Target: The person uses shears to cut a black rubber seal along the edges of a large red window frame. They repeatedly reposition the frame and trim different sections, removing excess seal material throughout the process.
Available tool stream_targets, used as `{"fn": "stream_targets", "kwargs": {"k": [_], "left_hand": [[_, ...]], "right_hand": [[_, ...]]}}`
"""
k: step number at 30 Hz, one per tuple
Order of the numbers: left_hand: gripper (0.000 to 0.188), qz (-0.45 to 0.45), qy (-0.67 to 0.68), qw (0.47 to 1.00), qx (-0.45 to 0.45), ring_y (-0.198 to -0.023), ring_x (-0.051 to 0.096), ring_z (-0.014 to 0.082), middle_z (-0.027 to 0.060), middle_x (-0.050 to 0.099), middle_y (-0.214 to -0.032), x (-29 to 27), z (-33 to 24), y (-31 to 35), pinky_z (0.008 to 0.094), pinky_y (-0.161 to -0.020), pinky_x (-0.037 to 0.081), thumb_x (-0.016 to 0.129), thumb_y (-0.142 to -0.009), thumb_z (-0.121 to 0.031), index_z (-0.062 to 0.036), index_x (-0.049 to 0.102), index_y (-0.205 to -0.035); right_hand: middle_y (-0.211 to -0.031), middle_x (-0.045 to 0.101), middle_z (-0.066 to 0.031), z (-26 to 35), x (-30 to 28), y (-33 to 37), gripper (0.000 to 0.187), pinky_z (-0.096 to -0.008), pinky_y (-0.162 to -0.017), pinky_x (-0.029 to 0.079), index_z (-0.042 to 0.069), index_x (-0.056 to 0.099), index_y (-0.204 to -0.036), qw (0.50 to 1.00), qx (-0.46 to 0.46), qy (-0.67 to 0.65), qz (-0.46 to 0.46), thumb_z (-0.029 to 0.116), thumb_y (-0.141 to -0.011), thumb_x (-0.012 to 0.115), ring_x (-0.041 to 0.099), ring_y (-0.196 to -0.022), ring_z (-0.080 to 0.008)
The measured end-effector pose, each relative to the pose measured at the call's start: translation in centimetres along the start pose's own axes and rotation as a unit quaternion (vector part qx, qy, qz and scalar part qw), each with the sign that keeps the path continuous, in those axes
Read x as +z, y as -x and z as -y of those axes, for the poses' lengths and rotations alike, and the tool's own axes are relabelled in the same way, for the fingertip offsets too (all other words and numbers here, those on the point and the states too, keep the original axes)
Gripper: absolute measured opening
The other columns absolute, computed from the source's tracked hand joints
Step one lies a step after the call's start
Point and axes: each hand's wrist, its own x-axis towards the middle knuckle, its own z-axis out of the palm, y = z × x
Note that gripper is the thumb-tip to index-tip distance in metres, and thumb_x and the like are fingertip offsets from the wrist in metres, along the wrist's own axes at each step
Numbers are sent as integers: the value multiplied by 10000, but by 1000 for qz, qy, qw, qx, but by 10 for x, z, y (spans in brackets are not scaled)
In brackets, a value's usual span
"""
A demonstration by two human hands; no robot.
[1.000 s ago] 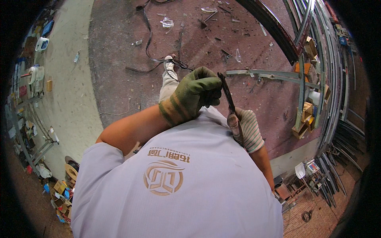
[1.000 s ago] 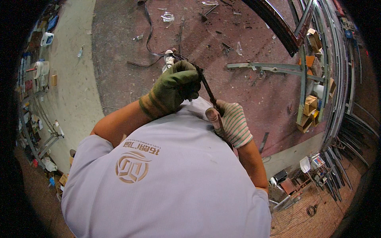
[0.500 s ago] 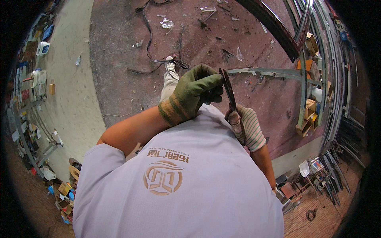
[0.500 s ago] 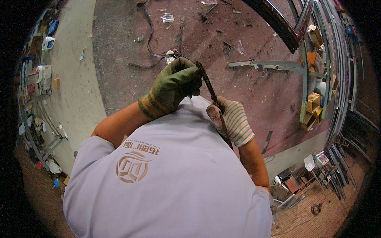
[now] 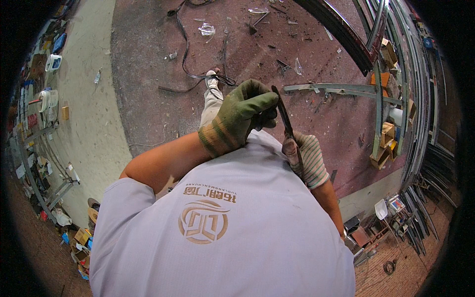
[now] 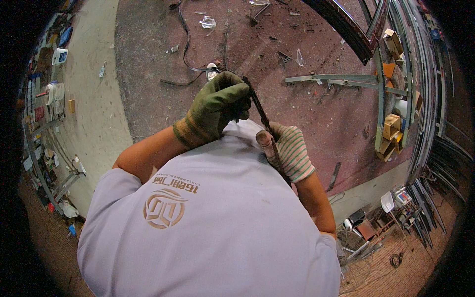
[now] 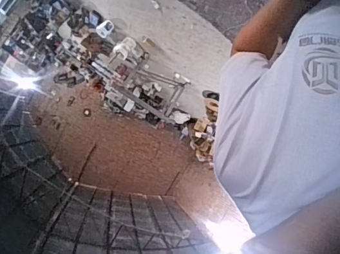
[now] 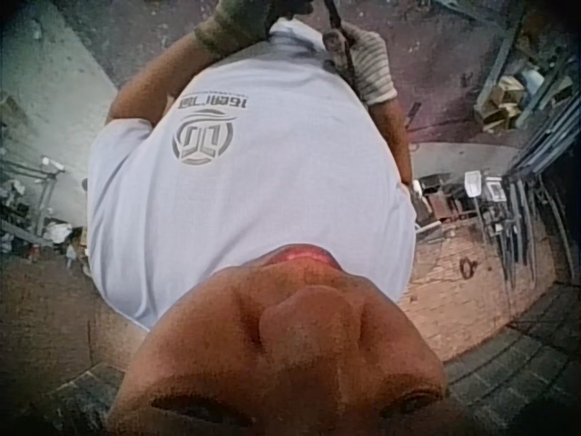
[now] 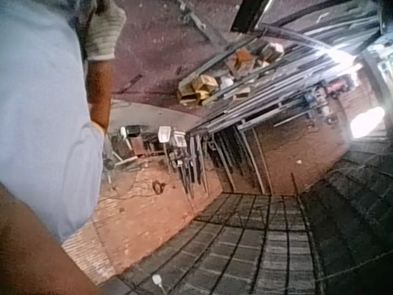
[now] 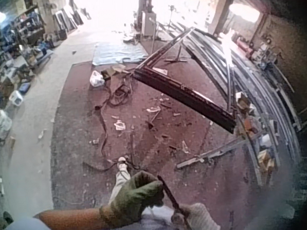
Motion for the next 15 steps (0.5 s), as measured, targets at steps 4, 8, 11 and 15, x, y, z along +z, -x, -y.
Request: {"fn": "stream_targets", "kwargs": {"k": [4,8,11,15], "left_hand": [[150,5,-2,1000,5,-714,656,165,58,658,-863,1,1,0,317,-638,574,689,-958,-164,-69,595,-1025],[131,3,-22,1000,9,-733,649,165,64,657,-862,2,0,0,316,-633,557,672,-966,-159,-68,599,-1027],[127,-1,-22,1000,12,-723,648,167,63,658,-857,4,-1,-1,316,-632,550,673,-964,-151,-70,603,-1032],[118,0,-20,1000,5,-722,649,169,61,661,-861,4,-1,-2,313,-644,553,667,-966,-146,-72,608,-1036]], "right_hand": [[-677,596,-238,1,-3,-2,708,-418,-606,487,-24,640,-881,1000,7,5,15,672,-929,520,580,-601,-349],[-672,584,-170,3,-2,-3,720,-387,-600,471,-20,625,-862,1000,-10,-23,-1,691,-924,531,546,-611,-250],[-642,538,-56,5,0,-4,754,-337,-577,440,-8,590,-781,1000,-7,-28,-11,733,-912,535,483,-625,-130],[-639,533,-51,5,0,-3,740,-335,-573,437,-3,582,-767,999,-9,-33,-15,721,-918,541,476,-622,-129]]}}
